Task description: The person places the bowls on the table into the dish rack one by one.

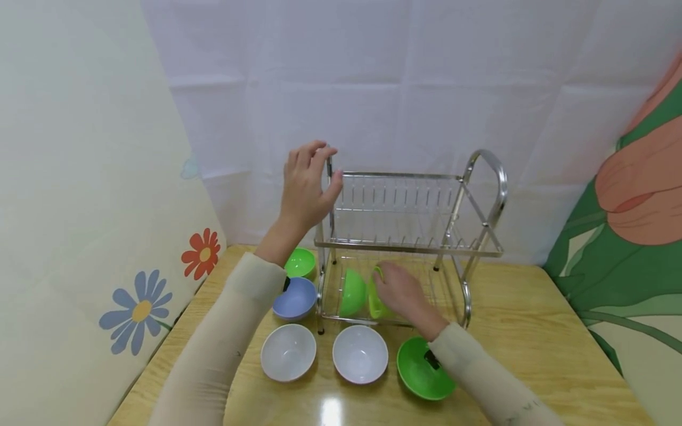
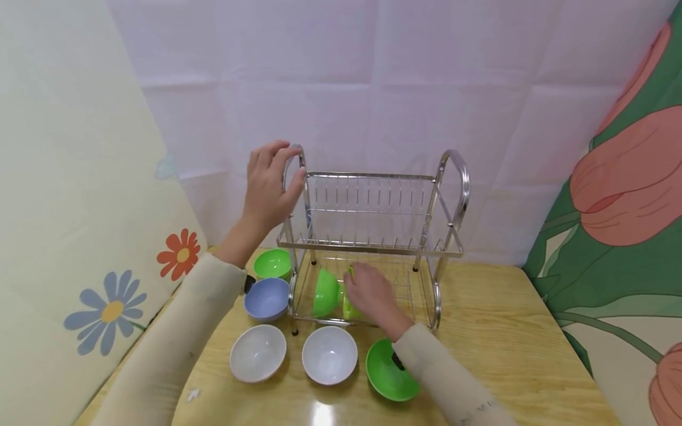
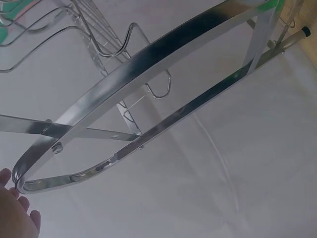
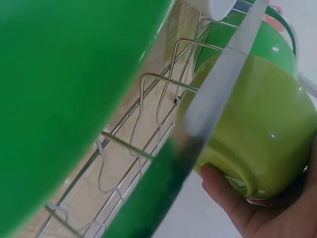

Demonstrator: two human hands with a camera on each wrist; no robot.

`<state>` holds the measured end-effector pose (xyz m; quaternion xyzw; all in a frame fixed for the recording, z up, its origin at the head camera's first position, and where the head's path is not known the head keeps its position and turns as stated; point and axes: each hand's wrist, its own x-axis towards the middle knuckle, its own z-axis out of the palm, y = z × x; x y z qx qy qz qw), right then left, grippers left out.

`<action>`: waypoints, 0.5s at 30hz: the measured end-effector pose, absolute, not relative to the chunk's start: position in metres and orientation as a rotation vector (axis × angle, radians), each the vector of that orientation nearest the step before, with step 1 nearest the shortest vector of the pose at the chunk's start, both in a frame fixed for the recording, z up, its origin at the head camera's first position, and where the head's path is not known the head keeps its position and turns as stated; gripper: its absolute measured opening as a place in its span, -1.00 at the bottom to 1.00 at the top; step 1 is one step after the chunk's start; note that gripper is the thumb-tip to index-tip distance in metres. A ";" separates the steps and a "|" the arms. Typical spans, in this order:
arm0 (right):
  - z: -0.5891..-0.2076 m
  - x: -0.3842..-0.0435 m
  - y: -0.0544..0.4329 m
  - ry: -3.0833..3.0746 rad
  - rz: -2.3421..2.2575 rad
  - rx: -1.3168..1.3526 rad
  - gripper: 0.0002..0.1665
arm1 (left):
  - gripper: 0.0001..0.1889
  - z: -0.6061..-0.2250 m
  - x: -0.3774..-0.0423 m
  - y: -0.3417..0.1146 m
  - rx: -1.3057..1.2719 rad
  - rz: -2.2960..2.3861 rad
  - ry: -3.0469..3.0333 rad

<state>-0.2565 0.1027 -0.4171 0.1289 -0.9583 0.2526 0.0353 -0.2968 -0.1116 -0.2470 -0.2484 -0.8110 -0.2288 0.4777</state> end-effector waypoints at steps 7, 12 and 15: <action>-0.421 -0.258 0.091 -2.996 0.768 0.400 -0.36 | -0.56 -0.245 -0.303 -0.111 -0.510 -0.564 -2.129; -0.422 -0.258 0.083 -2.974 0.772 0.414 -0.36 | -0.54 -0.246 -0.306 -0.113 -0.462 -0.551 -2.208; -0.422 -0.259 0.079 -2.969 0.761 0.410 -0.36 | -0.52 -0.245 -0.309 -0.115 -0.435 -0.526 -2.246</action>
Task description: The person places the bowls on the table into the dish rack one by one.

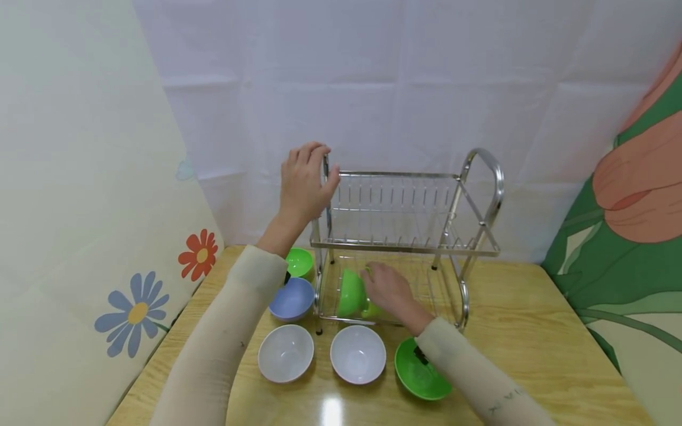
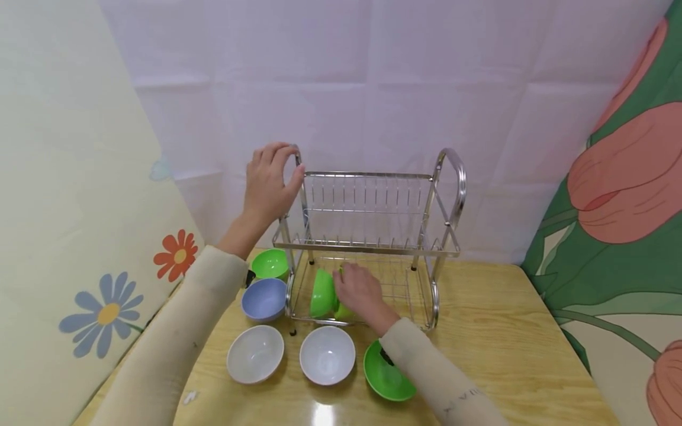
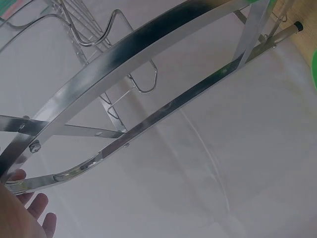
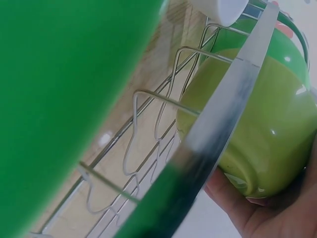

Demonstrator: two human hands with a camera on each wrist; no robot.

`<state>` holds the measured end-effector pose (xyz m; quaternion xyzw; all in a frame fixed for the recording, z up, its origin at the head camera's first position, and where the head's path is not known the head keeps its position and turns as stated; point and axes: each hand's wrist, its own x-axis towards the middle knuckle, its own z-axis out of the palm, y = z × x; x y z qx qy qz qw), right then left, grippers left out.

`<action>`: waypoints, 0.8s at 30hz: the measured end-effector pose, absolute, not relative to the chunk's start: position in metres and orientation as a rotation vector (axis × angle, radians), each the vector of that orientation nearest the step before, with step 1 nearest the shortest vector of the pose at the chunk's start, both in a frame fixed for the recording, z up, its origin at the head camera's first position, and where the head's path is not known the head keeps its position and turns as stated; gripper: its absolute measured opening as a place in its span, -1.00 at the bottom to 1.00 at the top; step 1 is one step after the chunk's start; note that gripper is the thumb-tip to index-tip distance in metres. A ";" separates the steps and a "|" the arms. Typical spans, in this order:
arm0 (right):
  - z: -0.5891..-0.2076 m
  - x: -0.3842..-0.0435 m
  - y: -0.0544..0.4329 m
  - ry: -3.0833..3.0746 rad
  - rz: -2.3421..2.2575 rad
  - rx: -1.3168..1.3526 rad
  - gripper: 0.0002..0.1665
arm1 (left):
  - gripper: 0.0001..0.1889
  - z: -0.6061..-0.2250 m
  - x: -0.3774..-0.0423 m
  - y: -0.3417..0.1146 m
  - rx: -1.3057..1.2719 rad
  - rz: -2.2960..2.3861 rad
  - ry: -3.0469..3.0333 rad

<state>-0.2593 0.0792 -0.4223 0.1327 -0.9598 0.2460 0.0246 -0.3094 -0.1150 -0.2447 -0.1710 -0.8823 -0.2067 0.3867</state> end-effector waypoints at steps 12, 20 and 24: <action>-0.425 -0.264 0.067 -3.001 0.652 0.408 -0.30 | -0.42 -0.238 -0.312 -0.116 -0.328 -0.407 -2.444; -0.424 -0.266 0.059 -2.999 0.560 0.422 -0.39 | -0.46 -0.238 -0.313 -0.118 -0.318 -0.301 -2.455; -0.424 -0.267 0.055 -2.979 0.556 0.458 -0.38 | -0.47 -0.238 -0.313 -0.119 -0.306 -0.271 -2.443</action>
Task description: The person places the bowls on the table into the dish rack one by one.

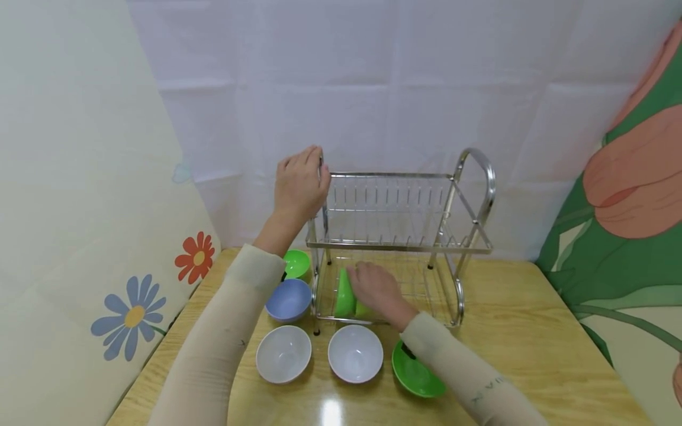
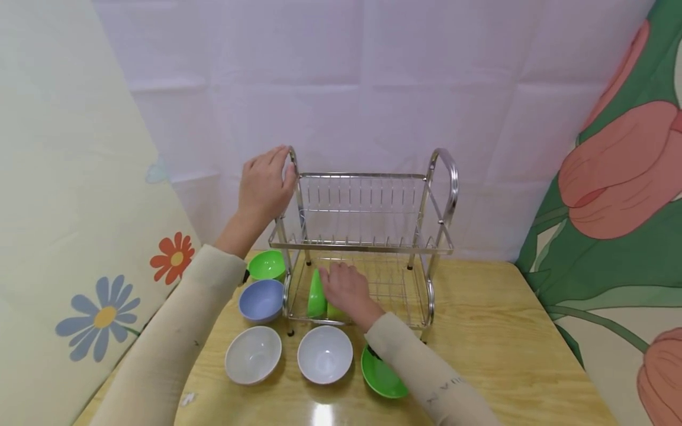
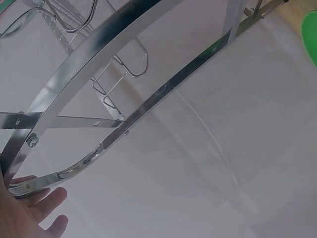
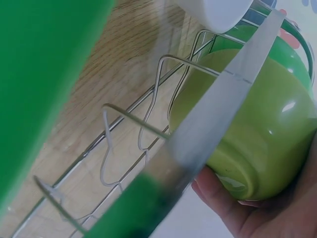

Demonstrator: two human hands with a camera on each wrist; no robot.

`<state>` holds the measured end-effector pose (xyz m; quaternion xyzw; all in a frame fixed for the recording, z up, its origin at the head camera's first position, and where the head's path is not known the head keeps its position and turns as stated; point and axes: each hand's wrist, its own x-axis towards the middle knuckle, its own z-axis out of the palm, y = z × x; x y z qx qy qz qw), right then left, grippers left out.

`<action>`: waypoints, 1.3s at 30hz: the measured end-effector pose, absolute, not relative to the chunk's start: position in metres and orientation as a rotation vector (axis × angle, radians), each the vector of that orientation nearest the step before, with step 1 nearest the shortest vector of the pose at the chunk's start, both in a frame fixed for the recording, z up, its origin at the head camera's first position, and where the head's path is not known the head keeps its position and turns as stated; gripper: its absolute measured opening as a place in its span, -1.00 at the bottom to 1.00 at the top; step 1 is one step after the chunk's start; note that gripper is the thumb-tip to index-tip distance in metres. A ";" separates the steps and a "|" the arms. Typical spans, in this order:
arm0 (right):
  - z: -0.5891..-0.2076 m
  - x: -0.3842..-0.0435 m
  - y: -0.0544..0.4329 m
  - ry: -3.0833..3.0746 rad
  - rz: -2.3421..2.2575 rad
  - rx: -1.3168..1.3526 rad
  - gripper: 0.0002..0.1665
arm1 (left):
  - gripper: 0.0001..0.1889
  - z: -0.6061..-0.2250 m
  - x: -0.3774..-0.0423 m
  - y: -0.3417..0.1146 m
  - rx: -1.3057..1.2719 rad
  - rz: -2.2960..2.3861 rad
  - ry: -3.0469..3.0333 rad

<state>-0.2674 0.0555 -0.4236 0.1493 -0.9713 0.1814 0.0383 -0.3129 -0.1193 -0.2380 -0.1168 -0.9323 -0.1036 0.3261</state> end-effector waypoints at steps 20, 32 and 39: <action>-0.429 -0.274 0.043 -3.012 0.611 0.434 -0.25 | -0.46 -0.237 -0.310 -0.119 -0.310 -0.311 -2.436; -0.432 -0.276 0.041 -2.986 0.630 0.451 -0.31 | -0.46 -0.238 -0.310 -0.120 -0.293 -0.332 -2.452; -0.428 -0.274 0.041 -3.000 0.669 0.413 -0.27 | -0.47 -0.238 -0.311 -0.118 -0.298 -0.346 -2.439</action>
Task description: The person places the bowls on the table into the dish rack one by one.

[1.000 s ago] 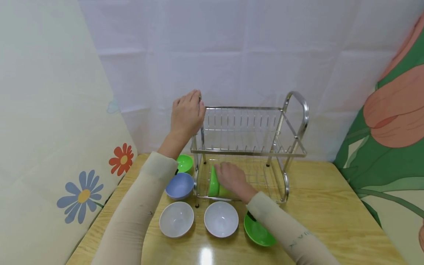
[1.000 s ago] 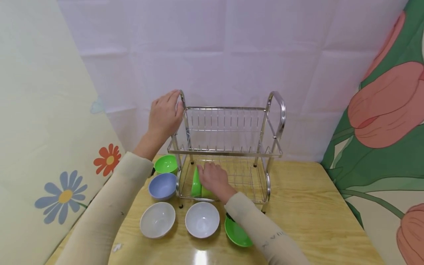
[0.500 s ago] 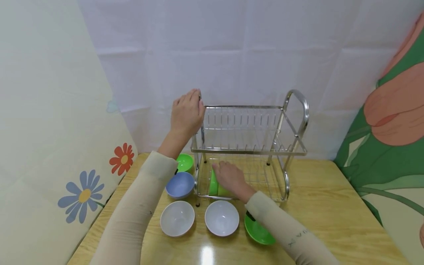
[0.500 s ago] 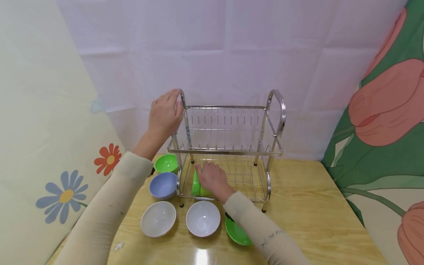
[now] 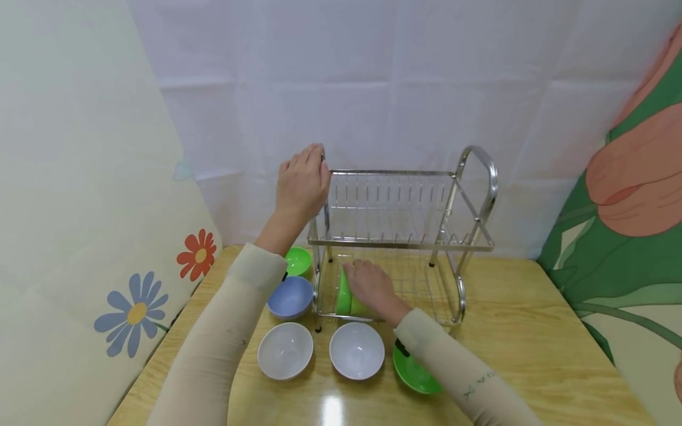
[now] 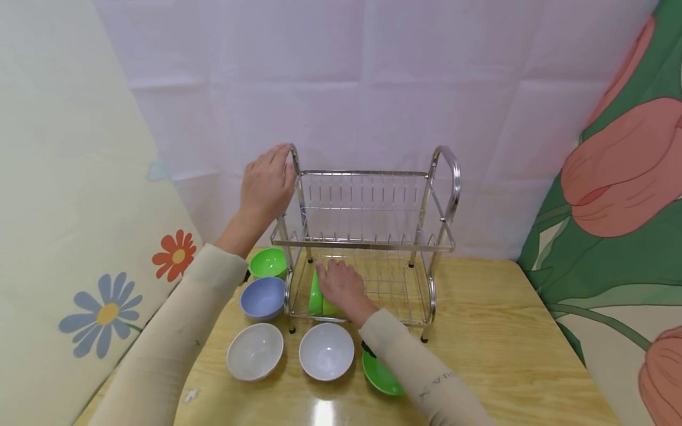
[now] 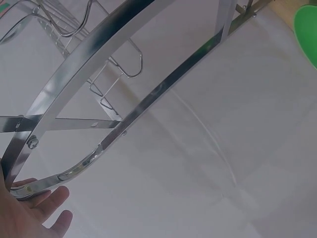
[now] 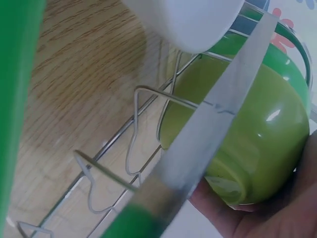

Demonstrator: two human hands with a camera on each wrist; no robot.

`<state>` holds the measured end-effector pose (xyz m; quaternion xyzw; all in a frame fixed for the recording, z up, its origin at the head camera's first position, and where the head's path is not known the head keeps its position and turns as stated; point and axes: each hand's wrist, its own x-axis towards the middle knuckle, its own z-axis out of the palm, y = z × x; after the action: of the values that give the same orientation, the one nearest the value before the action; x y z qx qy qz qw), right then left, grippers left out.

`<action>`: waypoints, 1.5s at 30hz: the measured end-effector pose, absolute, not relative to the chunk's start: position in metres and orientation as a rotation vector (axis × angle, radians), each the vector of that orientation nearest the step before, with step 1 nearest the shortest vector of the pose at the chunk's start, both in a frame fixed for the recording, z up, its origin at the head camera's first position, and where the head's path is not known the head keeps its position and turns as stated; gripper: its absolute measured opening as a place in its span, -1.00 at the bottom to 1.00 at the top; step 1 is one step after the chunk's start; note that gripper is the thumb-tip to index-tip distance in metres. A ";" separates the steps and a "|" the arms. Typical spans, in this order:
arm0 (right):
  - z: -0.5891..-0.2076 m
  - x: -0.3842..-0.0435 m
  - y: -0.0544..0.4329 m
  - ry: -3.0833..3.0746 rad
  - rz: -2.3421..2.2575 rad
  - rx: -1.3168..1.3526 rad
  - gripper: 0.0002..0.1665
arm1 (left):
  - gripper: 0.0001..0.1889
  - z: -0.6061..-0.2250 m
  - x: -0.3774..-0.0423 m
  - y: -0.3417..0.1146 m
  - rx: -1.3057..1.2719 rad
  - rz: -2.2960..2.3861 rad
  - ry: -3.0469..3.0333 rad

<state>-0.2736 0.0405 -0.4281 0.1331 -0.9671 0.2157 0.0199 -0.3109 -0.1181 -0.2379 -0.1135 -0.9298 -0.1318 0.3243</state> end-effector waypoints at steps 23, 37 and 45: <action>-0.410 -0.270 0.071 -3.068 0.791 0.387 -0.17 | -0.46 -0.239 -0.309 -0.115 -0.312 -0.367 -2.442; -0.394 -0.253 0.100 -3.045 0.910 0.336 -0.07 | -0.46 -0.238 -0.308 -0.116 -0.314 -0.370 -2.459; -0.387 -0.241 0.107 -3.033 0.861 0.379 -0.05 | -0.46 -0.239 -0.308 -0.119 -0.299 -0.363 -2.461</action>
<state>-0.2406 0.1071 -0.3870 0.1194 -0.9550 0.2710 -0.0169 -0.3082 -0.1191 -0.2391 -0.1134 -0.9330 -0.1376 0.3127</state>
